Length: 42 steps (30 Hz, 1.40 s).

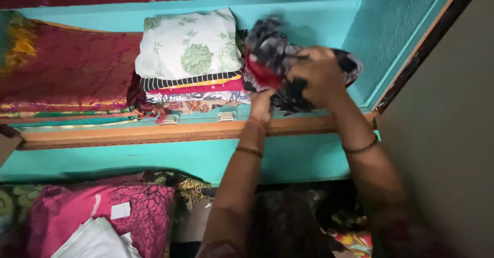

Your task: The person folds several pieces of clothing, including a black floral garment, a red cloth, and a green cloth, then places them into a wooden wardrobe shelf. The person also retrieves and repositions a white cloth within the wardrobe.

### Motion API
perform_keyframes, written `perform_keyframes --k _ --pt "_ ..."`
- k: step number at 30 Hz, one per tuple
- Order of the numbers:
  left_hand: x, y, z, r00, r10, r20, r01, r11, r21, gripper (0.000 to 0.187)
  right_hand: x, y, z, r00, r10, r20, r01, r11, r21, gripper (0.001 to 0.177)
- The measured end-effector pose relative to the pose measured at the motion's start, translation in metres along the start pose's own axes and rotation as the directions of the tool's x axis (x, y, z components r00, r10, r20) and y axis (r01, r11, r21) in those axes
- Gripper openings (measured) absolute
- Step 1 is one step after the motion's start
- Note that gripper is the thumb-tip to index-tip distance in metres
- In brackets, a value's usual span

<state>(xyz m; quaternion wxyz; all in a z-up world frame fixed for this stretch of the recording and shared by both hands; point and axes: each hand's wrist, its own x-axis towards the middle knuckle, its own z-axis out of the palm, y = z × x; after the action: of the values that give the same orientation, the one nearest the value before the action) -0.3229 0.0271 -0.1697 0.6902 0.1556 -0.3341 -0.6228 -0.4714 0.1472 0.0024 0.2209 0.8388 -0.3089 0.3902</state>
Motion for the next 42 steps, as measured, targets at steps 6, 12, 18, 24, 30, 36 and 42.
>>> perform_keyframes --k 6,12,18,24,30,36,42 --pt "-0.007 -0.024 0.016 0.968 0.241 0.072 -0.212 0.937 -0.276 0.047 -0.002 -0.071 -0.049 0.979 -0.199 -0.047 0.195 0.978 -0.075 0.011" --pt "-0.057 -0.003 0.020 0.957 0.240 0.165 -0.222 0.967 -0.121 0.048 0.008 -0.120 -0.094 0.915 -0.403 -0.032 0.403 0.915 0.005 0.006" --pt "-0.167 0.099 -0.014 0.872 0.475 0.121 -0.477 0.765 0.432 0.051 0.020 -0.167 -0.086 0.794 -0.598 -0.112 0.598 0.734 0.322 0.007" --pt "-0.207 0.220 -0.039 0.436 0.888 0.146 -0.678 0.218 0.702 0.056 0.058 -0.198 -0.025 0.769 -0.519 -0.373 0.639 0.610 0.469 0.011" --pt "-0.133 0.324 -0.045 0.322 0.916 0.240 -0.665 0.039 0.745 0.061 0.102 -0.165 0.061 0.839 0.023 -0.543 0.389 0.672 0.630 0.019" --pt "-0.045 0.341 -0.040 0.573 0.787 0.230 -0.422 0.043 0.906 0.054 0.126 -0.094 0.158 0.718 0.531 -0.451 0.127 0.538 0.834 0.028" --pt "-0.012 0.352 -0.062 0.568 0.704 0.425 -0.493 -0.122 0.861 0.055 0.127 -0.045 0.220 0.686 0.620 -0.381 0.066 0.468 0.881 0.028"
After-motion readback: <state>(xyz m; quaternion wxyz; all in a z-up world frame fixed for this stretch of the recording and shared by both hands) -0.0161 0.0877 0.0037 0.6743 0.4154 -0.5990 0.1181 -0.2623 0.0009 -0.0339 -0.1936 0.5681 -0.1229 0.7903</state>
